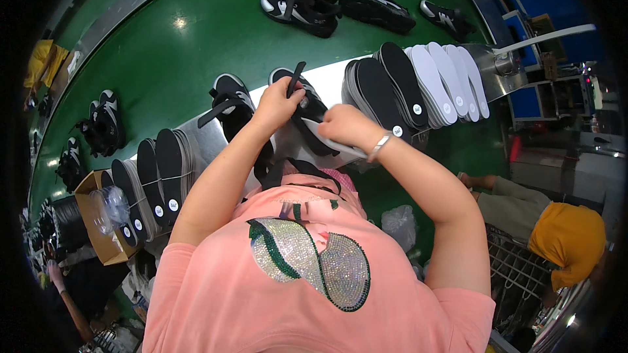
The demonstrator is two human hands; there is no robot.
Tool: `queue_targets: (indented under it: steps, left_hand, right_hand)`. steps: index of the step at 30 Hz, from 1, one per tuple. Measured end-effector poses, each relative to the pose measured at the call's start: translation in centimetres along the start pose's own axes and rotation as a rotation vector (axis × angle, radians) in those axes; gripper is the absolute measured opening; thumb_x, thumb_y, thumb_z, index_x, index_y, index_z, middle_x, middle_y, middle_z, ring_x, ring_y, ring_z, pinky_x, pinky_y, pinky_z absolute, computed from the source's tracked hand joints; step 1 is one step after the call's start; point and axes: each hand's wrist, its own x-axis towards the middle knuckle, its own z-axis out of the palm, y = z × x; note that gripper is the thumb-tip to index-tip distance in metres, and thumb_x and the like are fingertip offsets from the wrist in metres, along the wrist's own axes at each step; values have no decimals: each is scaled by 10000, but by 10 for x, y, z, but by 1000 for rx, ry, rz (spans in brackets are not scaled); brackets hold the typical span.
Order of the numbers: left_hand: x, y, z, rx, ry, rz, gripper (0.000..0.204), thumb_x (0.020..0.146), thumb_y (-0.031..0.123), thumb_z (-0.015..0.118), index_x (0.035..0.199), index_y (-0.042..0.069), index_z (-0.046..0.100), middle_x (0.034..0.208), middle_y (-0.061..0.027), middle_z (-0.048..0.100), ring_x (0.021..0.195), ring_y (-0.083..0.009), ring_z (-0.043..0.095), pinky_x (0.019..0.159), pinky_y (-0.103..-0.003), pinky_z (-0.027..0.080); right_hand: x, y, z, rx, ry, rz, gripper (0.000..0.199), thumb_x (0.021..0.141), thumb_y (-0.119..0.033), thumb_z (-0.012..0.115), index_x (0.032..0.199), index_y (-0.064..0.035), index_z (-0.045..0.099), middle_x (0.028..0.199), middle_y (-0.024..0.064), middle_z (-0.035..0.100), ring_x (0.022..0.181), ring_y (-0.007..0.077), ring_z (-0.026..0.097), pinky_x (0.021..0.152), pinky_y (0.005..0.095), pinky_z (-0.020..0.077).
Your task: The person picks up bags containing insoles from the floor, then stands at a workstation and places the insoles into a series of shoes arranged on a conveyor belt.
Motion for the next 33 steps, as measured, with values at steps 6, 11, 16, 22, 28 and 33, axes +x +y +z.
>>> queue_targets:
  steps: [6, 11, 16, 22, 28, 33]
  left_hand:
    - [1, -11, 1, -45, 69, -7, 177, 739, 170, 579, 822, 15, 573, 735, -182, 601, 747, -344, 582, 692, -399, 443]
    - [0, -16, 5, -15, 101, -7, 192, 766, 187, 569, 844, 12, 554, 731, -162, 599, 716, -312, 582, 647, -362, 437]
    - [-1, -15, 6, -32, 105, -8, 193, 767, 185, 569, 849, 11, 554, 731, -158, 601, 716, -308, 584, 648, -360, 439]
    - [-2, -17, 4, -165, 107, -28, 189, 755, 183, 574, 839, 14, 562, 755, -172, 607, 749, -328, 586, 681, -389, 447]
    - [0, -37, 14, -401, 97, -111, 189, 767, 167, 568, 845, -4, 548, 749, -146, 607, 710, -270, 592, 660, -339, 449]
    - [0, -31, 7, -359, 84, -87, 188, 766, 159, 568, 848, -8, 542, 741, -151, 603, 701, -272, 589, 654, -343, 447]
  right_hand:
    - [-8, -22, 29, -705, 226, -153, 269, 631, -247, 625, 794, -36, 588, 808, 140, 524, 772, 285, 540, 604, 396, 467]
    - [-39, -37, 3, -717, 4, 40, 249, 620, -220, 620, 784, -39, 571, 746, 117, 568, 700, 267, 568, 582, 365, 472]
    - [-27, -38, 13, -784, 212, -226, 71, 631, -109, 569, 649, -47, 598, 693, 111, 573, 707, 257, 586, 568, 331, 479]
    - [23, -9, 46, -753, 186, -268, 71, 658, -82, 549, 663, -47, 611, 706, 129, 583, 708, 272, 592, 607, 348, 490]
    - [52, -13, 40, -678, -100, -43, 135, 675, -81, 524, 715, -17, 636, 742, 181, 615, 749, 302, 611, 677, 372, 485]
    - [63, -20, 32, -778, -395, -9, 188, 683, -95, 521, 797, -33, 658, 816, 164, 628, 798, 288, 614, 709, 354, 481]
